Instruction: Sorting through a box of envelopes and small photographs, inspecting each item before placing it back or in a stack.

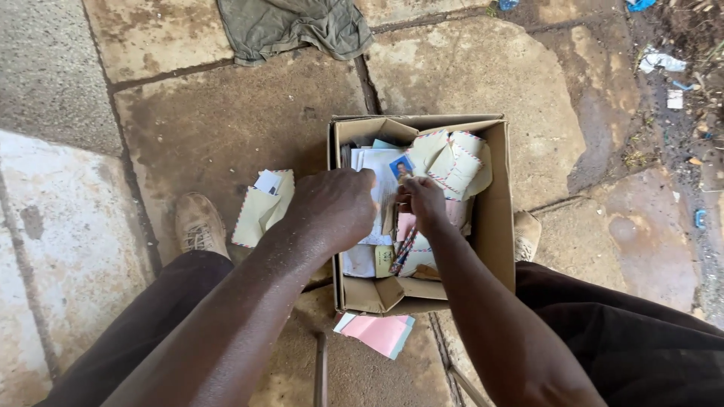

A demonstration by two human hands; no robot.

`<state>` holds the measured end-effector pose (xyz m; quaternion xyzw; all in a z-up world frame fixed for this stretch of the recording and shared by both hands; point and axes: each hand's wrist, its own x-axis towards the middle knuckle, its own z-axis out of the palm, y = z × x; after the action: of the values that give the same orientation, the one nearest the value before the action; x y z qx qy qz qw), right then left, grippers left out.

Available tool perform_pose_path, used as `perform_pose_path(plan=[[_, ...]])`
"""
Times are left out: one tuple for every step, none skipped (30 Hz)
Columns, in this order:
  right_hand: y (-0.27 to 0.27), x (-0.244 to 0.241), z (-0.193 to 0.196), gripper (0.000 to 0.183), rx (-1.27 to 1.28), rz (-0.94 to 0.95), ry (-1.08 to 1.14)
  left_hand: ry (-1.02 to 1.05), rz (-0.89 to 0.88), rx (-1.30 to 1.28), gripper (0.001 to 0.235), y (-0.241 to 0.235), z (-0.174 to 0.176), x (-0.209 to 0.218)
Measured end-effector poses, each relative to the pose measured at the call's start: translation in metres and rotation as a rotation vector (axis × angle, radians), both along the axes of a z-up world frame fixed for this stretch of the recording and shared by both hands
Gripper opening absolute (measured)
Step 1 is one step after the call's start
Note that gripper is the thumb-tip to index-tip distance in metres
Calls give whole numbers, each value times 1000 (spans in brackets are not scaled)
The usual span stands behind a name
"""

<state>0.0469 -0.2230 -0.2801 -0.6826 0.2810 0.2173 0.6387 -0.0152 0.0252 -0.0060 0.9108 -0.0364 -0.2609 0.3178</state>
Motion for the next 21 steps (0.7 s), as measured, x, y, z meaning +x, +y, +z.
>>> perform_pose_path(plan=[[4,-2,3,18,-7,-2,-3,-3,-2,-7,41,0,-1,0],[8,-7,6,16,97,-62,40,-9,0,3,43,0,-2,-2],[11,-11,8,16,201,-121,82,-15,2,14,45,0,-3,-3],[10,-13,9,16,198,-126,83,-13,-2,10,45,-2,0,-4],[9,-14,9,15,232,-136,110,6,39,-23,45,-2,3,-4],[11,-15,9,17,270,-140,138,24,86,-51,44,-1,6,-4],[13,-16,14,17,272,-140,140,27,87,-49,44,-2,11,-5],[15,-16,18,18,255,-123,154,57,106,-66,46,-3,15,-4],[18,-15,22,19,238,-106,167,87,125,-84,47,-3,19,-3],[18,-13,16,19,237,-105,165,85,125,-85,47,-2,16,-2],[17,-11,10,18,238,-118,163,77,101,-62,44,-1,12,0],[17,-11,4,17,239,-132,163,72,76,-39,41,0,8,1],[15,-12,4,17,238,-133,164,73,75,-40,41,-2,5,1],[16,-11,3,17,238,-137,163,34,51,-16,40,-2,2,2],[17,-12,1,17,238,-140,162,-6,27,8,39,-2,-1,2],[17,-11,-1,17,240,-137,164,-4,30,10,39,-1,-2,2],[17,-12,-3,15,242,-145,161,-8,13,15,39,-1,-4,2],[15,-13,-5,13,241,-156,159,-11,-7,16,39,-1,-6,3],[14,-15,-10,13,239,-156,161,-8,-8,14,39,-1,-6,1],[12,-15,-14,13,252,-160,152,-2,-3,19,38,-1,-6,2],[11,-15,-18,15,265,-164,143,3,2,23,37,-2,-6,2]])
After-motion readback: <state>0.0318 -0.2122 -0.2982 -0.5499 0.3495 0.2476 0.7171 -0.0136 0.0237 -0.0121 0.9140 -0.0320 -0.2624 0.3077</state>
